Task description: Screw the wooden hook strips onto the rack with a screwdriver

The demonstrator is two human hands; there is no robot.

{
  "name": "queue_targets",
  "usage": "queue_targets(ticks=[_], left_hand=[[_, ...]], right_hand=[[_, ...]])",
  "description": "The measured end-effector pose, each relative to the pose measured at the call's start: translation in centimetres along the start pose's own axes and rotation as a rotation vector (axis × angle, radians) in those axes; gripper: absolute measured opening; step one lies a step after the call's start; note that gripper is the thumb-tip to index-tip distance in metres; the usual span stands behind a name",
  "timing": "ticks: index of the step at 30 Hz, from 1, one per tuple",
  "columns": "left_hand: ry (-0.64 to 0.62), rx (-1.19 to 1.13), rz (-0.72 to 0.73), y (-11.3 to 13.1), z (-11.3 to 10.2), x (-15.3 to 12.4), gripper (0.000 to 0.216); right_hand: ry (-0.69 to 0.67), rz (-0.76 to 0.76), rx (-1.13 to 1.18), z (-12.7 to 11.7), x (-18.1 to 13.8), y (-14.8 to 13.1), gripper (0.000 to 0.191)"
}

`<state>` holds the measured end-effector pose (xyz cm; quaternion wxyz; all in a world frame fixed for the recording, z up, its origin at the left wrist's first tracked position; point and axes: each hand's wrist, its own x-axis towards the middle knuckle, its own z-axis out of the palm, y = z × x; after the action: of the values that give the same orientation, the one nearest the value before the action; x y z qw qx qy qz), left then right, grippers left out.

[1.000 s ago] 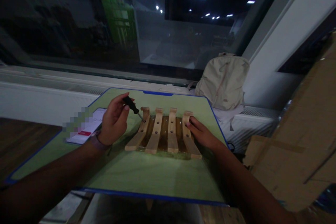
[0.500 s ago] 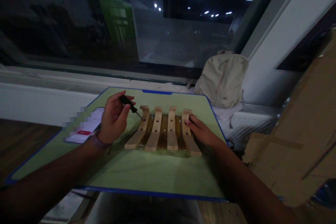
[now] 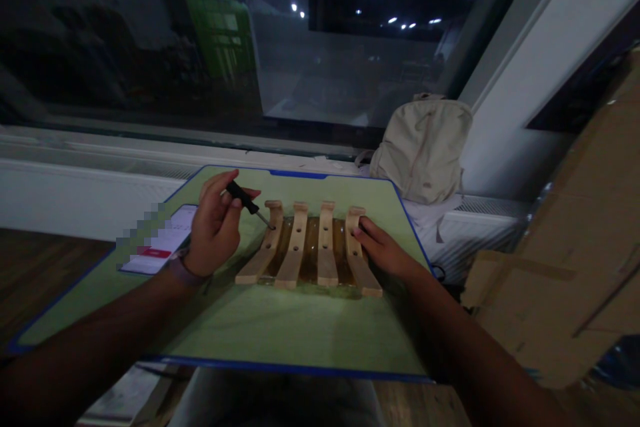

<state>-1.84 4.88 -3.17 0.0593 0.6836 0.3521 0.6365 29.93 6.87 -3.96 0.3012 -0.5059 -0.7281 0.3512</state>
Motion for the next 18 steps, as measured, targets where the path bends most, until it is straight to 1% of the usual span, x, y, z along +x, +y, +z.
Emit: queue_targets(ticks=[4,9,13,15,18], left_hand=[[0.005,0.019,0.007,0.17,-0.26,0.16,0.044],[0.033,0.125,0.038,0.07,-0.40,0.10,0.045],[0.018,-0.064,-0.028,0.08,0.01,-0.14,0.050],[-0.002,-0.128,-0.033,0.29,0.20,-0.13,0.046],[-0.027,-0.128,-0.043,0.47,0.20,-0.01,0.037]], right_hand=[[0.000,-0.002,0.004,-0.11,-0.04,-0.11,0.042],[-0.013,0.011,-0.029,-0.16,-0.05,0.02,0.043],[-0.007,0.013,-0.007,-0.04,-0.01,0.13,0.045],[0.011,0.005,0.003,0.02,0.02,0.25,0.045],[0.016,0.003,-0.003,0.03,0.01,0.44,0.042]])
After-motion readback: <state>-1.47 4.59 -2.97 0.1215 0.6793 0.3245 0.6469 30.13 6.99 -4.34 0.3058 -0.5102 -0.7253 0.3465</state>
